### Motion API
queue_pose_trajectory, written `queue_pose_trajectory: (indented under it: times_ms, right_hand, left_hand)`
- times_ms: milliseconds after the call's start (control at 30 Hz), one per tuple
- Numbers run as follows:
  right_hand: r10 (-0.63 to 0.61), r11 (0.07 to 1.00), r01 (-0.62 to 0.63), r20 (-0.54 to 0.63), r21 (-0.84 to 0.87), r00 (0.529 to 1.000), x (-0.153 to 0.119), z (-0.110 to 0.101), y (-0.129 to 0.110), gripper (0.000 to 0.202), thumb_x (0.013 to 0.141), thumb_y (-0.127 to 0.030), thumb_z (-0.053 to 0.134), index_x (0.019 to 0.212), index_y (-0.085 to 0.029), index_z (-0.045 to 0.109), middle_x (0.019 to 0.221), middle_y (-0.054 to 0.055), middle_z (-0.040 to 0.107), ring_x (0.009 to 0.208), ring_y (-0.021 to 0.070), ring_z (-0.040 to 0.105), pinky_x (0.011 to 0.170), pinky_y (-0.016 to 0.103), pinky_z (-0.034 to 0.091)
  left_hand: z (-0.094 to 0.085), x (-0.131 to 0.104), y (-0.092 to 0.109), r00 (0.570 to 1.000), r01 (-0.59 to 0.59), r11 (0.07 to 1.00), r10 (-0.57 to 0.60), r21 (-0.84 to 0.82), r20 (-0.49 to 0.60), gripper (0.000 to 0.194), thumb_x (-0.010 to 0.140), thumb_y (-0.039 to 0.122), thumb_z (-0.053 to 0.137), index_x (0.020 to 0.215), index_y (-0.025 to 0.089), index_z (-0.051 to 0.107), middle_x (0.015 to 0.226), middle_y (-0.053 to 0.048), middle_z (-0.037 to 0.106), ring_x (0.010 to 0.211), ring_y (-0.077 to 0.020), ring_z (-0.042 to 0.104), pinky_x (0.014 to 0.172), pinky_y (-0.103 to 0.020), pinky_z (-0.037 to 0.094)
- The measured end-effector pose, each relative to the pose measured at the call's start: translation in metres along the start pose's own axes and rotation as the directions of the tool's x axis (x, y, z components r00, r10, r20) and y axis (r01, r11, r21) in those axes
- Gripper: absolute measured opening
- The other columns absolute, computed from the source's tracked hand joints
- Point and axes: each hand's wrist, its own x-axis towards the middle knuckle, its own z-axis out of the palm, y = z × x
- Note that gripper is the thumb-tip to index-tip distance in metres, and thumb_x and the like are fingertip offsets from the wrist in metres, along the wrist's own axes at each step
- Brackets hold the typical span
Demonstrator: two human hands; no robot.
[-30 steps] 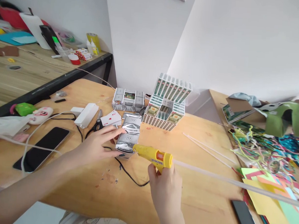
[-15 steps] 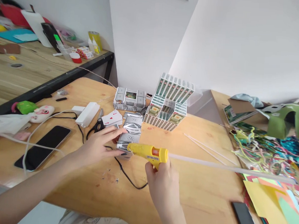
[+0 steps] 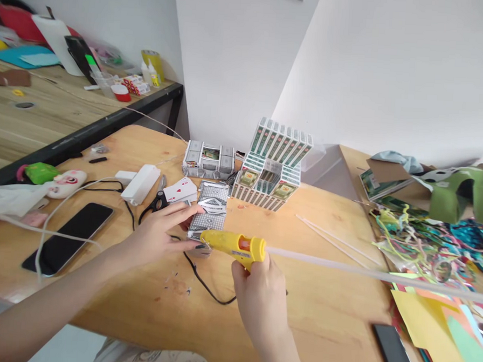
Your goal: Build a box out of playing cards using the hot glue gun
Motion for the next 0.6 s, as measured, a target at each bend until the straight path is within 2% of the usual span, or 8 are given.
queue_pose_trajectory:
  times_ms: [167,333,600]
  right_hand:
    - [0.01,1.0,-0.01,0.011,-0.005,1.0,0.0,-0.004,0.008,0.024,0.075,-0.029,0.042,0.053,-0.026,0.031,0.043,-0.004,0.038,0.037,0.0124,0.038,0.041,0.025,0.031]
    - [0.019,1.0,-0.019,-0.004,-0.016,1.0,0.0,-0.01,0.013,0.029,0.074,-0.031,0.042,0.052,-0.028,0.024,0.039,-0.005,0.034,0.032,0.0123,0.034,0.038,0.025,0.029]
    - [-0.021,0.997,0.02,-0.009,-0.081,1.0,-0.002,-0.019,0.02,0.028,0.074,-0.029,0.043,0.052,-0.028,0.025,0.039,-0.004,0.038,0.034,0.0135,0.038,0.04,0.025,0.031]
  left_hand:
    - [0.002,-0.001,0.0,1.0,-0.008,1.0,0.009,0.026,-0.022,0.054,0.08,0.039,0.067,0.13,0.029,0.047,0.106,-0.003,0.057,0.084,-0.0161,0.061,0.079,-0.028,0.051]
    - [0.003,-0.002,0.0,1.0,0.008,1.0,-0.007,0.013,-0.016,0.057,0.079,0.04,0.067,0.131,0.03,0.045,0.11,-0.004,0.058,0.083,-0.0161,0.062,0.078,-0.028,0.053]
    - [0.002,-0.001,-0.001,1.0,-0.022,0.999,0.023,0.043,-0.022,0.054,0.08,0.038,0.067,0.129,0.029,0.046,0.102,-0.003,0.059,0.082,-0.016,0.061,0.075,-0.027,0.051]
